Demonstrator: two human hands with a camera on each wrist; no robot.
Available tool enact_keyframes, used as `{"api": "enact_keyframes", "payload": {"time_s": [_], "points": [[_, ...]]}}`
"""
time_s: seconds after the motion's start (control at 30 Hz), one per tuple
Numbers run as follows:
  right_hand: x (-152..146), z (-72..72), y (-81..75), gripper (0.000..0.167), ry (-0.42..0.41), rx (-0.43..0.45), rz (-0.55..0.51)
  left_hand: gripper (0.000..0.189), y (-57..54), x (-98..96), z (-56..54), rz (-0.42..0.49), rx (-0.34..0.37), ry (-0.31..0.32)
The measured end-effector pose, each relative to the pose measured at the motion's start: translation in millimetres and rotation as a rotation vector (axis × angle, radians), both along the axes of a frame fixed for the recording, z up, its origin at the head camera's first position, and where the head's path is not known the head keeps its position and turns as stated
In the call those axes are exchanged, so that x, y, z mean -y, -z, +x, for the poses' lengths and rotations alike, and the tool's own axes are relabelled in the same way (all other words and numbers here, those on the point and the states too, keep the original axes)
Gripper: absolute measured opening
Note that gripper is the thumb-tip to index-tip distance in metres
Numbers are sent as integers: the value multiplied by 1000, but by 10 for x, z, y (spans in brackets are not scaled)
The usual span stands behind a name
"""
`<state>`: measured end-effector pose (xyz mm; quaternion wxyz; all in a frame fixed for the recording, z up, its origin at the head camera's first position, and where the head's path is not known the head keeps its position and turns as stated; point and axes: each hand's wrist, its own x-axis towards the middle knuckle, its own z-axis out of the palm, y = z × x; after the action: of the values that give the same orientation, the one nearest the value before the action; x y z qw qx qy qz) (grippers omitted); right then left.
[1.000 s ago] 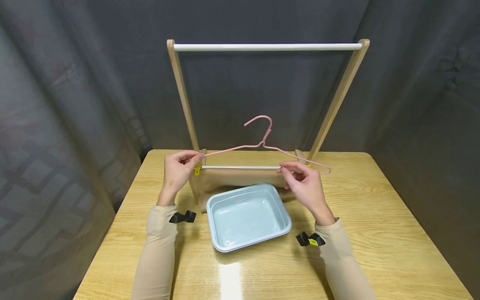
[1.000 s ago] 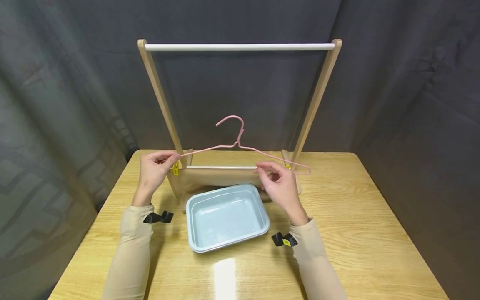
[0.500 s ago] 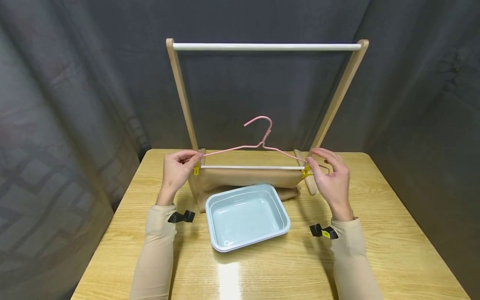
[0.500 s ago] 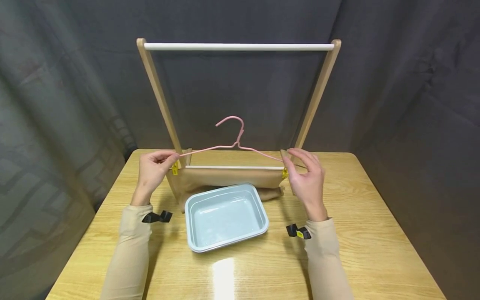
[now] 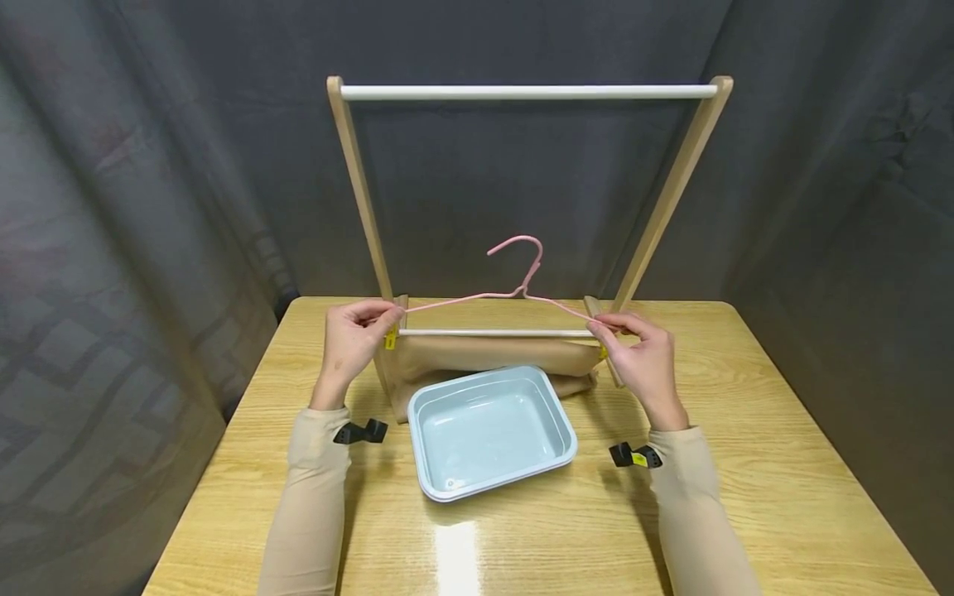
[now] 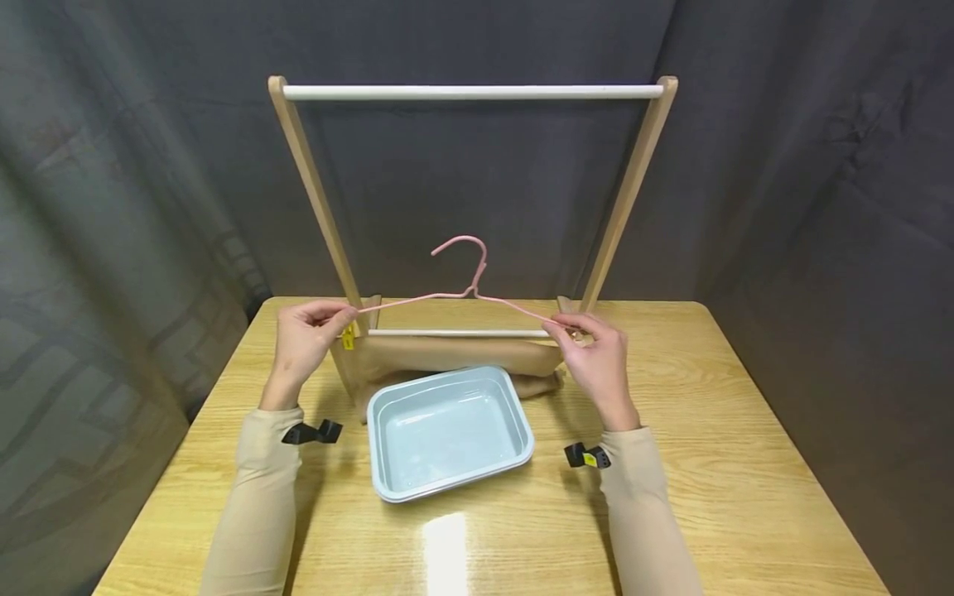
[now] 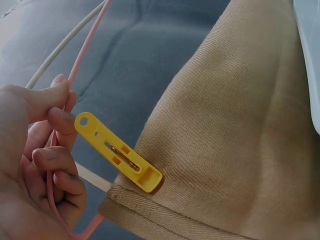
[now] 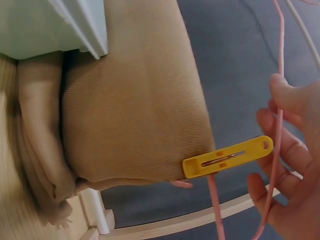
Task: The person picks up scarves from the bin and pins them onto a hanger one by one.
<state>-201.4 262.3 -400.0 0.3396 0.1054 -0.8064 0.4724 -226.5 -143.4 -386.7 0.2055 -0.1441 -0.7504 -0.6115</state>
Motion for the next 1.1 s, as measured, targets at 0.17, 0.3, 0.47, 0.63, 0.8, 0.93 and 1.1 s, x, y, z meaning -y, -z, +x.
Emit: {"api": "enact_keyframes", "payload": {"time_s": [0.17,0.3,0.47,0.63,0.8,0.93,1.1], "points": [[68,-1,-14,8,19,-5,-44,14,6,9,-8,-4,26,10],[131,79,-112,7,20,-14,-81,15,2,9,-19,-22,56,17],[169,154,-182,6,24,-54,-119,17,-6,3,-17,-36,92,52],[169,152,-162,7,25,-132,-147,16,-12,-19,-9,-24,101,83],[161,151,-155,8,29,-189,-181,17,-34,-25,7,-38,90,101],[154,148,-146,7,46,-196,-196,17,-3,-3,-1,-40,60,48],[141,130,-134,7,41,-203,-204,18,69,68,-58,24,5,-58]]}}
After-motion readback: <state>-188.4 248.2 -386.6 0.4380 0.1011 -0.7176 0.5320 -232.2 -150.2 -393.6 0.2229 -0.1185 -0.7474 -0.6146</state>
